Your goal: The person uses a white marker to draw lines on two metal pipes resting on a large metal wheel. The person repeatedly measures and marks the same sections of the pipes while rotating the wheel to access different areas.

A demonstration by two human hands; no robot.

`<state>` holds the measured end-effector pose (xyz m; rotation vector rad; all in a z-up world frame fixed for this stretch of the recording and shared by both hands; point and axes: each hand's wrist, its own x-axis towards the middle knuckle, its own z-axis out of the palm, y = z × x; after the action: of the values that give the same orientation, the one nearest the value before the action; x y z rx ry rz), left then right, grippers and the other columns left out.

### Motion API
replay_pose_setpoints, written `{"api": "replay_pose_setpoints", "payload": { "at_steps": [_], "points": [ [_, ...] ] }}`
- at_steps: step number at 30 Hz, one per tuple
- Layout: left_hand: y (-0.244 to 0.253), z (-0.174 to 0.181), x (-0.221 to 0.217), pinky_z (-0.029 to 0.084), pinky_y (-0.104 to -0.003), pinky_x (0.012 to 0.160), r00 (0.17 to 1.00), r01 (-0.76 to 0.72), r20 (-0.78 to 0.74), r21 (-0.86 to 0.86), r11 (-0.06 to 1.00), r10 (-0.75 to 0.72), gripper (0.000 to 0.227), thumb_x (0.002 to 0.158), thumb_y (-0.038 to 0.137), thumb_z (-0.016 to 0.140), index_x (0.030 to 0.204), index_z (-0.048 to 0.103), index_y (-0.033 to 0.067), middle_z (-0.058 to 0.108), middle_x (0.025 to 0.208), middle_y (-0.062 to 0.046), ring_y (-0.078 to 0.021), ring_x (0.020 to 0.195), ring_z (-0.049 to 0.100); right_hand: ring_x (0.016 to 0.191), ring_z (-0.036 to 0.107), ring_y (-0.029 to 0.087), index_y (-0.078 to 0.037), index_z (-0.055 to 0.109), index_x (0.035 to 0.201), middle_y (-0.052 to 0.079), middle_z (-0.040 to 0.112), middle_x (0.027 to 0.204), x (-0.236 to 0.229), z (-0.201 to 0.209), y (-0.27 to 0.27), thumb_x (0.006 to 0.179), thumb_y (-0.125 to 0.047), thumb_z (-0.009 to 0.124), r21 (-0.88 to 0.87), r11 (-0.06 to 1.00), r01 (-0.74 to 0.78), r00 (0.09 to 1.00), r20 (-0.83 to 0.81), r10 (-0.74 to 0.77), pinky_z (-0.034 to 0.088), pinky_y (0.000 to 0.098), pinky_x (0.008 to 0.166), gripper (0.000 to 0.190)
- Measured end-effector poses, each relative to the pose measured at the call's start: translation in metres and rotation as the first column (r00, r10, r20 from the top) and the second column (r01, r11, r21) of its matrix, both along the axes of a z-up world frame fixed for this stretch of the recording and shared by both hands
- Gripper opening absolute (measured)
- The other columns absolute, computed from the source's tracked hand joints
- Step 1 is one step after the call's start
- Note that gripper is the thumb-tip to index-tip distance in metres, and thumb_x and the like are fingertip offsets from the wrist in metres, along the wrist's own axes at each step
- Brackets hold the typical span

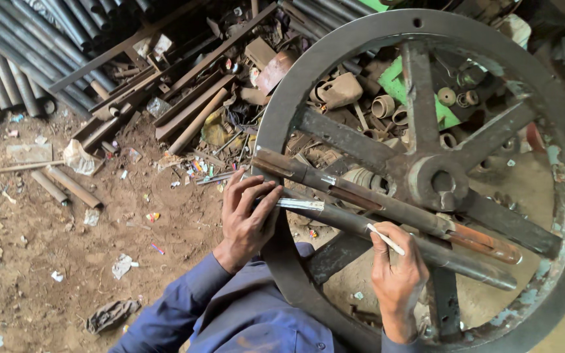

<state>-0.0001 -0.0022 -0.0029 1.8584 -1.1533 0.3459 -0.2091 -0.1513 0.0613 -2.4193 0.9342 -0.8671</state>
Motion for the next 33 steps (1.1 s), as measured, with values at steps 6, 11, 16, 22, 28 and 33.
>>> {"api": "replay_pose_setpoints", "payload": {
  "at_steps": [6, 11, 16, 22, 28, 33],
  "points": [
    [0.003, 0.001, 0.002, 0.042, -0.059, 0.117, 1.0, 0.019, -0.007, 0.022, 1.0, -0.019, 0.035, 0.083, 0.006, 0.079, 0.118, 0.073, 0.0078, 0.067, 0.119, -0.008, -0.0306, 0.121, 0.059, 0.098, 0.072, 0.026, -0.005, 0.062, 0.112, 0.01, 0.072, 0.107, 0.002, 0.001, 0.006, 0.099, -0.002, 0.073, -0.044, 0.997, -0.07, 0.997, 0.024, 0.071, 0.057, 0.0349, 0.089, 0.017],
    [0.003, 0.0, 0.002, 0.042, -0.058, 0.118, 1.0, 0.024, -0.015, 0.013, 1.0, -0.023, 0.033, 0.086, 0.007, 0.079, 0.118, 0.073, 0.0084, 0.067, 0.121, -0.007, -0.0293, 0.121, 0.059, 0.097, 0.071, 0.027, -0.004, 0.063, 0.111, 0.011, 0.072, 0.106, 0.004, 0.0, 0.009, 0.099, 0.001, 0.072, -0.07, 0.993, -0.091, 0.996, 0.014, 0.092, 0.057, 0.0352, 0.089, 0.016],
    [0.004, 0.001, 0.002, 0.04, -0.059, 0.119, 0.999, 0.036, -0.023, 0.017, 0.999, -0.036, 0.033, 0.086, 0.008, 0.079, 0.119, 0.073, 0.0084, 0.067, 0.122, -0.007, -0.0296, 0.122, 0.058, 0.097, 0.071, 0.028, -0.003, 0.062, 0.112, 0.012, 0.071, 0.106, 0.005, 0.0, 0.01, 0.098, 0.004, 0.072, -0.12, 0.984, -0.131, 0.991, 0.024, 0.135, 0.058, 0.0353, 0.089, 0.019],
    [0.006, 0.0, 0.004, 0.039, -0.059, 0.119, 0.999, 0.047, -0.021, 0.014, 0.999, -0.046, 0.033, 0.086, 0.009, 0.078, 0.119, 0.073, 0.0081, 0.066, 0.123, -0.008, -0.0298, 0.122, 0.058, 0.102, 0.071, 0.029, -0.003, 0.062, 0.114, 0.013, 0.07, 0.11, 0.004, 0.0, 0.012, 0.096, 0.007, 0.073, -0.197, 0.969, -0.148, 0.989, -0.023, 0.146, 0.058, 0.0375, 0.091, 0.024],
    [0.007, 0.001, 0.005, 0.039, -0.058, 0.118, 0.998, 0.059, -0.02, 0.015, 0.998, -0.059, 0.034, 0.086, 0.009, 0.077, 0.119, 0.072, 0.0075, 0.066, 0.121, -0.008, -0.0293, 0.123, 0.058, 0.102, 0.071, 0.031, -0.003, 0.062, 0.115, 0.013, 0.07, 0.11, 0.001, -0.003, 0.014, 0.093, 0.007, 0.076, -0.292, 0.942, -0.163, 0.986, -0.08, 0.146, 0.058, 0.0387, 0.091, 0.028],
    [0.007, 0.002, 0.005, 0.038, -0.058, 0.119, 0.998, 0.055, -0.008, 0.016, 0.998, -0.054, 0.036, 0.085, 0.009, 0.077, 0.12, 0.071, 0.0083, 0.065, 0.122, -0.008, -0.0286, 0.123, 0.058, 0.097, 0.071, 0.03, -0.002, 0.063, 0.113, 0.013, 0.071, 0.107, -0.008, -0.008, 0.018, 0.093, 0.006, 0.076, -0.27, 0.945, -0.184, 0.983, -0.068, 0.172, 0.058, 0.0372, 0.088, 0.025]
  ]
}}
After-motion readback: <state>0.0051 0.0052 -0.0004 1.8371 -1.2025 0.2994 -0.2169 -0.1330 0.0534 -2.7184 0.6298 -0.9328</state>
